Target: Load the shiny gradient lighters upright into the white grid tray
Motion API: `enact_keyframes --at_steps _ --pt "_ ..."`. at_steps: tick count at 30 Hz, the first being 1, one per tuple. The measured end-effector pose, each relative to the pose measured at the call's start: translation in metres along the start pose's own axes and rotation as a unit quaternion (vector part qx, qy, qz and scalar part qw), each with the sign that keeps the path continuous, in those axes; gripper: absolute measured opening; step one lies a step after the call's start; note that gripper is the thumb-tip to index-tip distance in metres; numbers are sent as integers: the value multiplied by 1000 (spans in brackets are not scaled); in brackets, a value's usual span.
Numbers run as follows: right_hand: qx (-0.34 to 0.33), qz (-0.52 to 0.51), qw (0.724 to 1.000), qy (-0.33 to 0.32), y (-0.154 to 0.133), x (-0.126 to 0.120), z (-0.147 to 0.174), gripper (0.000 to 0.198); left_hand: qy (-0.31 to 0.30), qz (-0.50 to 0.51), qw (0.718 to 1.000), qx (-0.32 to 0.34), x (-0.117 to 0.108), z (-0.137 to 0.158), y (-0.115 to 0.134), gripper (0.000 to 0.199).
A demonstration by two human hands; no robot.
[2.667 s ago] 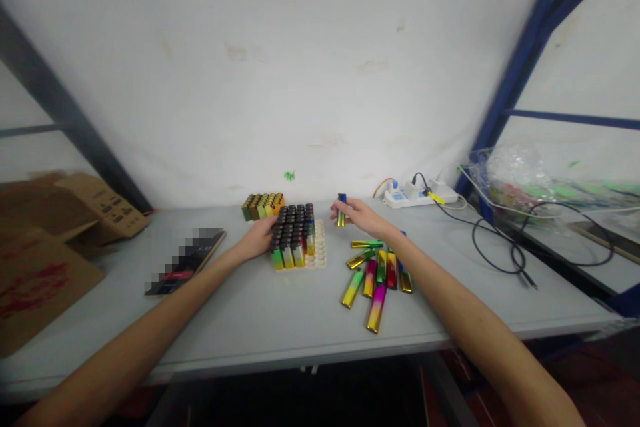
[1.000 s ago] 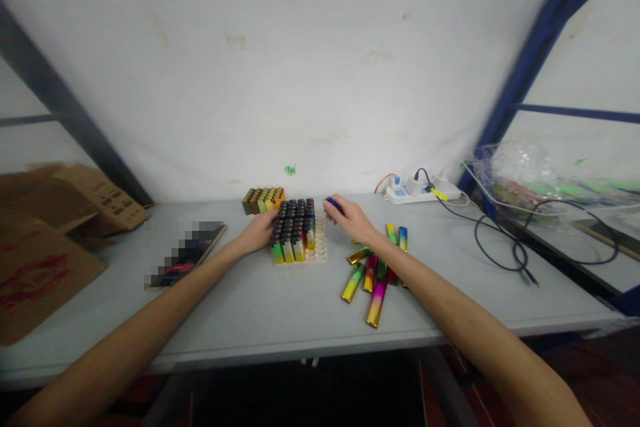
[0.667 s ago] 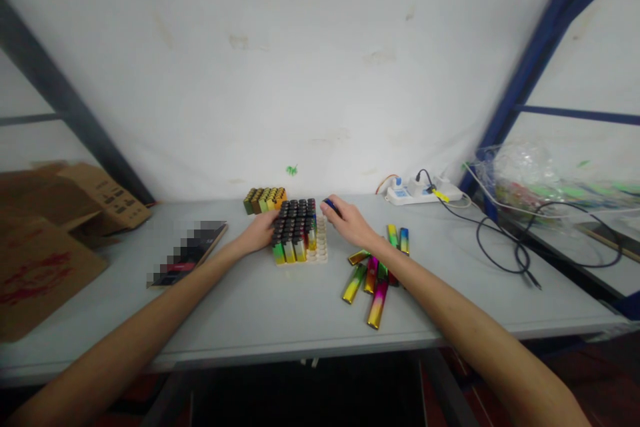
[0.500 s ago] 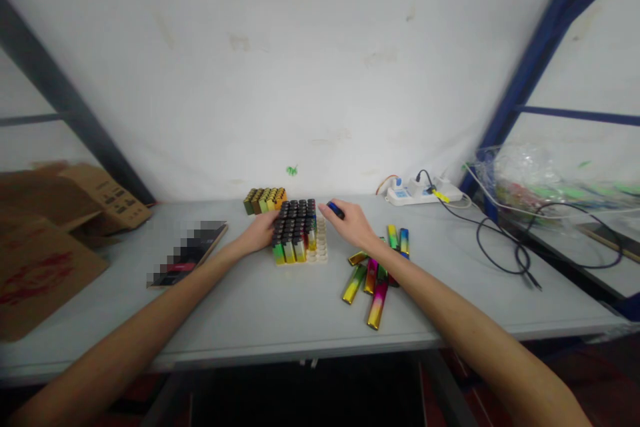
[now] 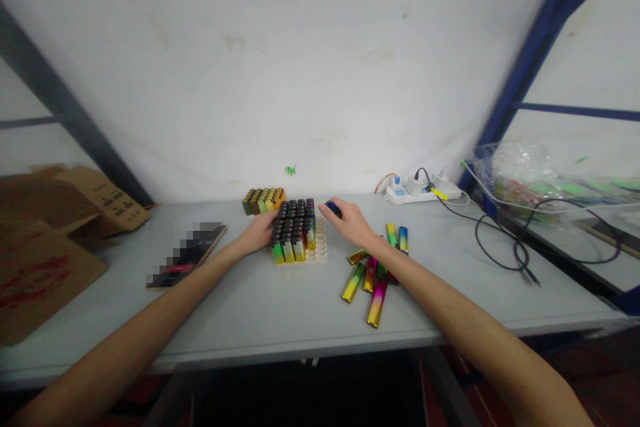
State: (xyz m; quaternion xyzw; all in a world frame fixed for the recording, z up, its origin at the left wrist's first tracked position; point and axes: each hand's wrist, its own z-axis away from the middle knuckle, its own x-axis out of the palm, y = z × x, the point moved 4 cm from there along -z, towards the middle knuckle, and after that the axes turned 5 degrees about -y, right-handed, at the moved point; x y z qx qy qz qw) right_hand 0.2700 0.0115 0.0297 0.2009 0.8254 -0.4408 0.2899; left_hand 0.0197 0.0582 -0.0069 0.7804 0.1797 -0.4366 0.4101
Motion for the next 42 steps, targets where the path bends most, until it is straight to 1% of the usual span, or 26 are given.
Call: enact_keyframes --at_steps 2,4,7,9,10,12,14,16,18,20,23,28,33,36,39,42 --pt "-1 -6 1000 -25 0 1 0 43 -3 -3 1000 0 1 0 -1 28" --pt "-18 -3 999 -42 -1 1 1 42 -1 -7 1000 -1 1 -1 -2 27" --pt "-89 39 994 -45 -8 -2 1 42 -2 -1 1000 4 1 -2 -2 28" --pt "-119 70 989 -54 -12 -5 1 42 -5 4 1000 3 2 -2 -3 29" --pt "-119 78 988 -64 -14 -7 2 43 -5 4 1000 -1 2 -2 -3 30" --pt "-97 70 989 -84 -18 -10 3 44 -4 4 1000 -8 2 -2 -3 30" --pt "-72 36 991 -109 -23 -13 5 46 -3 6 1000 -11 2 -2 -3 30" --pt "-60 -4 987 -148 -28 -11 8 48 -3 11 1000 -9 2 -2 -2 28" --pt "-64 -35 979 -193 -31 -6 11 46 -4 14 1000 -6 2 -1 -1 27" --pt "-77 -44 972 -219 -32 -1 13 43 -3 13 1000 -4 1 -1 0 26" --pt "-84 -42 970 -225 -26 4 13 42 -1 5 1000 -2 1 -2 1 27" --pt "-86 -59 961 -256 -19 11 13 43 -2 8 1000 0 2 -2 -1 28" --pt "-148 28 964 -220 -24 18 11 47 -4 -1 1000 -3 2 -2 -4 29" --pt "-153 61 957 -239 -26 19 10 49 -2 -5 1000 -1 2 -2 -6 30" --pt "-146 57 955 -253 -23 5 7 49 -4 -16 1000 -6 1 -1 -7 30" --pt "-108 69 969 -210 -6 -24 1 50 -8 -22 1000 -7 1 -1 -7 30"
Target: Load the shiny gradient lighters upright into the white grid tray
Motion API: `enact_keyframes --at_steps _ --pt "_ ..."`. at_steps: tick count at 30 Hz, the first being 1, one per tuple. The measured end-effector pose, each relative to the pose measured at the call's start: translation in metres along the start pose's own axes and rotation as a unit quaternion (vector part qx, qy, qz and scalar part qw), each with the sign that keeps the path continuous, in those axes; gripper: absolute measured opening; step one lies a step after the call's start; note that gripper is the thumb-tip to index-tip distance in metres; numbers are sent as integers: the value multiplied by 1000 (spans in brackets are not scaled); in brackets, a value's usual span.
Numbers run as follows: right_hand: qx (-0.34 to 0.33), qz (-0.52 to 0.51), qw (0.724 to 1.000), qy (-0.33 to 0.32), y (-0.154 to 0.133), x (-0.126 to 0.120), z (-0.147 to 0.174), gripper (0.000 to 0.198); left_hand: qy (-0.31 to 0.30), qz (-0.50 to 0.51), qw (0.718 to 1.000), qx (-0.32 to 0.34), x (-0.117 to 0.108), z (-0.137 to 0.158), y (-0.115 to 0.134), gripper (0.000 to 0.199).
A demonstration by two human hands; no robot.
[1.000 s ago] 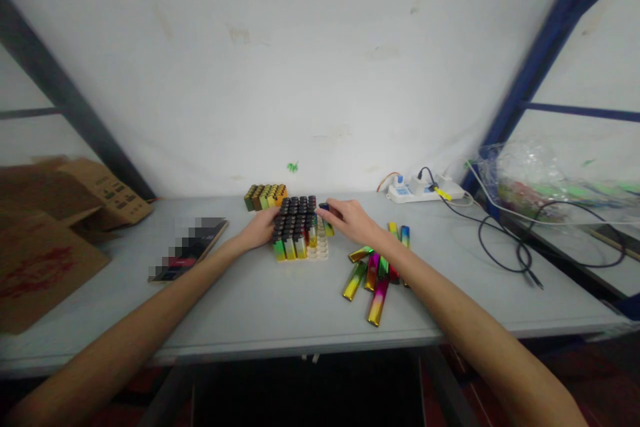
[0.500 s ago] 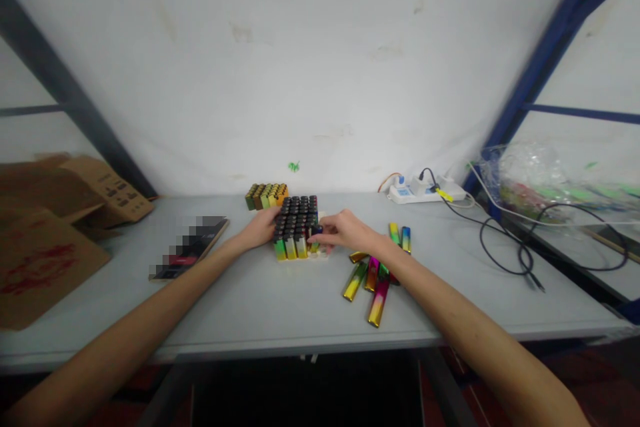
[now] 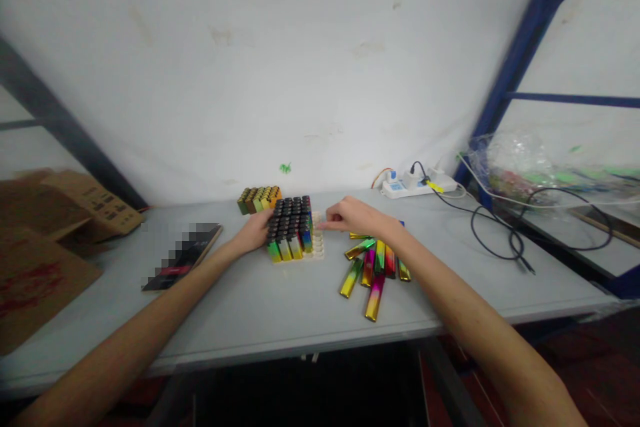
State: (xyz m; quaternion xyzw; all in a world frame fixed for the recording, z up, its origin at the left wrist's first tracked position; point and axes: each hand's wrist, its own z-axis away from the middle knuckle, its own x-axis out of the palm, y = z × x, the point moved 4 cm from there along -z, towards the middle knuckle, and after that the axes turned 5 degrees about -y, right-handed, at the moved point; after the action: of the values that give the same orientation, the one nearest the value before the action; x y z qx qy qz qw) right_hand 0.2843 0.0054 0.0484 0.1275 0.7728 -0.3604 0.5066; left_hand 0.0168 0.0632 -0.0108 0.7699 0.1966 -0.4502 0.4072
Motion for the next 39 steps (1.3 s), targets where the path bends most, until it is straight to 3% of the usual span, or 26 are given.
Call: enact_keyframes --at_steps 2,6,12,18,23,27,33,39 --pt "47 4 999 2 21 -14 8 41 1 3 1000 5 0 0 0 29" --pt "126 11 988 -85 61 -24 23 30 1 -9 1000 -3 1 -1 -2 28" --pt "178 23 966 -184 77 -13 31 25 -7 -14 1000 -6 2 -2 -1 29" --pt "138 2 989 -58 61 -21 18 28 -8 3 1000 -8 1 -2 0 26" --pt "84 43 994 52 45 -30 11 36 -5 3 1000 -1 0 -2 1 26" --pt "109 -11 985 133 44 -27 8 36 -5 4 1000 2 1 -1 1 27" --pt "59 -138 978 143 32 -19 2 44 -2 -4 1000 7 1 -1 0 29" --pt "16 -369 919 136 9 2 -5 41 2 11 1000 12 1 -2 1 27"
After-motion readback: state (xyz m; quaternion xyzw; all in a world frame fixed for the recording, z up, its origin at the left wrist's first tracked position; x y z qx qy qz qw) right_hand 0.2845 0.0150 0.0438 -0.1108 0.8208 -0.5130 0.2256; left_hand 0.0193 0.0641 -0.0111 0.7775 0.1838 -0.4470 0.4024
